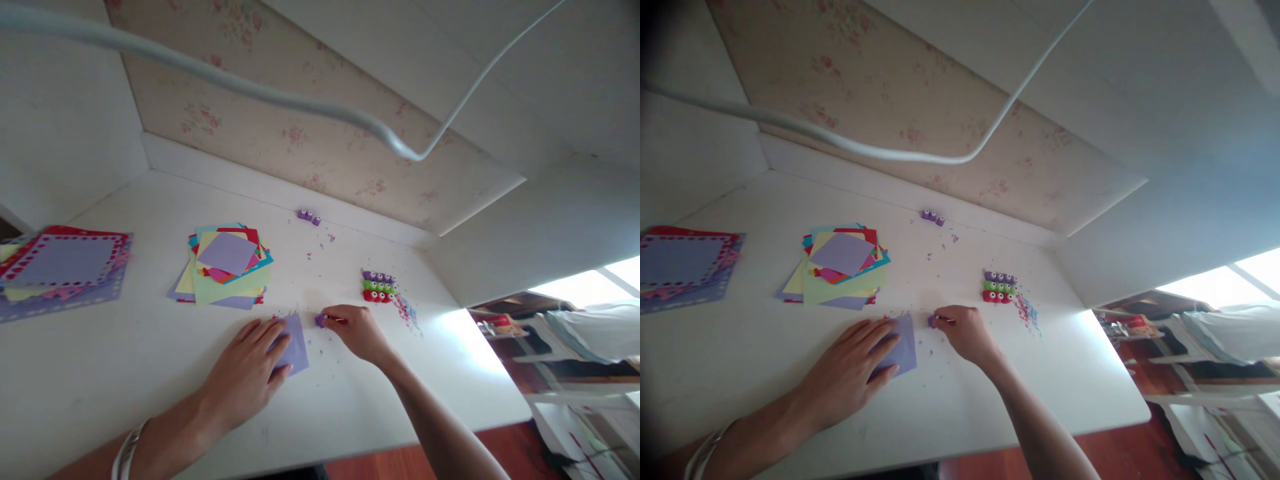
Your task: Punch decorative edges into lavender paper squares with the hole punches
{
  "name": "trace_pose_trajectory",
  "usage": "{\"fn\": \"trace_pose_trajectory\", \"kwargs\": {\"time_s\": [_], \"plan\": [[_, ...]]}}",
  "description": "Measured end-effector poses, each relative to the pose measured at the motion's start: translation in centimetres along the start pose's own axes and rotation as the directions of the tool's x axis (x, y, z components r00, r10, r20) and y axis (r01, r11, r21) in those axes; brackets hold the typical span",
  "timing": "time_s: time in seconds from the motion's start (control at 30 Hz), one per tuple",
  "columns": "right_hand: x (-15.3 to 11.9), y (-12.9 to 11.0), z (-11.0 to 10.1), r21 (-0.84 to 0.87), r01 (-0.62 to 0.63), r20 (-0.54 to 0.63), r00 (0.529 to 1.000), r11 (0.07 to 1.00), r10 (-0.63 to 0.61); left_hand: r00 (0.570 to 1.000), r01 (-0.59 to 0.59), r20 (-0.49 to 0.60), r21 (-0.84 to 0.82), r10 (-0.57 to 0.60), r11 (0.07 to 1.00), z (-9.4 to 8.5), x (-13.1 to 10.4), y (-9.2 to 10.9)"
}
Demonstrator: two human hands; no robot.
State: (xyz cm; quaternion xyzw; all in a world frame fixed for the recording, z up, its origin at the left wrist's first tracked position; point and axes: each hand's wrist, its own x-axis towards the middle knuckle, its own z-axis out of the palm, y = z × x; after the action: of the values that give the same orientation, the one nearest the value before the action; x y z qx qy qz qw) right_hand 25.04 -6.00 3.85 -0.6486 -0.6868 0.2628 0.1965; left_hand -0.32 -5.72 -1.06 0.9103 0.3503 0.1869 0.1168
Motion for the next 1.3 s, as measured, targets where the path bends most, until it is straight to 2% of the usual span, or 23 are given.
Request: {"fn": "trace_pose_trajectory", "kwargs": {"time_s": [0.1,0.17,0.23,0.27,0.33,0.43,0.63,0.8,0.9,1.13,1.3], "plan": [[0.9,2.4,-2.2,0.1,-0.101,-0.028,0.994,0.99,0.104,0.999,-0.03,-0.029,0.038,0.032,0.999,0.4,0.1,-0.4],[1.9,4.3,-4.5,0.141,-0.161,-0.141,0.973,0.977,0.18,0.998,-0.052,-0.032,0.055,0.054,0.997,0.6,0.1,-0.7],[3.1,6.4,-7.1,0.161,-0.232,-0.258,0.928,0.959,0.268,0.998,-0.051,-0.025,0.065,0.053,0.997,0.8,0.1,-0.9],[3.7,7.4,-8.4,0.142,-0.267,-0.309,0.903,0.953,0.299,0.999,-0.045,-0.021,0.069,0.047,0.997,0.9,0.1,-0.9],[5.1,9.2,-10.5,-0.005,-0.34,-0.4,0.863,0.94,0.31,0.999,-0.043,-0.016,0.074,0.044,0.996,0.9,0.2,-0.9],[7.0,11.4,-12.4,-0.206,-0.384,-0.42,0.866,0.9,0.273,0.999,-0.035,-0.03,0.064,0.037,0.997,0.9,0.3,-0.9],[9.1,14.7,-14.0,-0.353,-0.342,-0.359,0.909,0.871,0.212,0.998,-0.031,-0.05,0.059,0.034,0.998,0.7,0.5,-1.0],[7.9,17.7,-16.3,-0.448,-0.374,-0.358,0.907,0.812,0.22,0.997,-0.048,-0.054,0.072,0.052,0.996,0.9,0.6,-1.3],[7.1,19.0,-16.8,-0.485,-0.384,-0.348,0.909,0.786,0.229,0.997,-0.052,-0.045,0.082,0.056,0.995,1.0,0.6,-1.3],[7.1,19.8,-16.1,-0.528,-0.326,-0.258,0.941,0.784,0.217,0.999,-0.041,-0.03,0.071,0.044,0.997,0.9,0.5,-1.3],[7.6,19.4,-16.3,-0.536,-0.328,-0.26,0.941,0.778,0.218,0.998,-0.048,-0.025,0.08,0.05,0.996,1.0,0.5,-1.3]]}}
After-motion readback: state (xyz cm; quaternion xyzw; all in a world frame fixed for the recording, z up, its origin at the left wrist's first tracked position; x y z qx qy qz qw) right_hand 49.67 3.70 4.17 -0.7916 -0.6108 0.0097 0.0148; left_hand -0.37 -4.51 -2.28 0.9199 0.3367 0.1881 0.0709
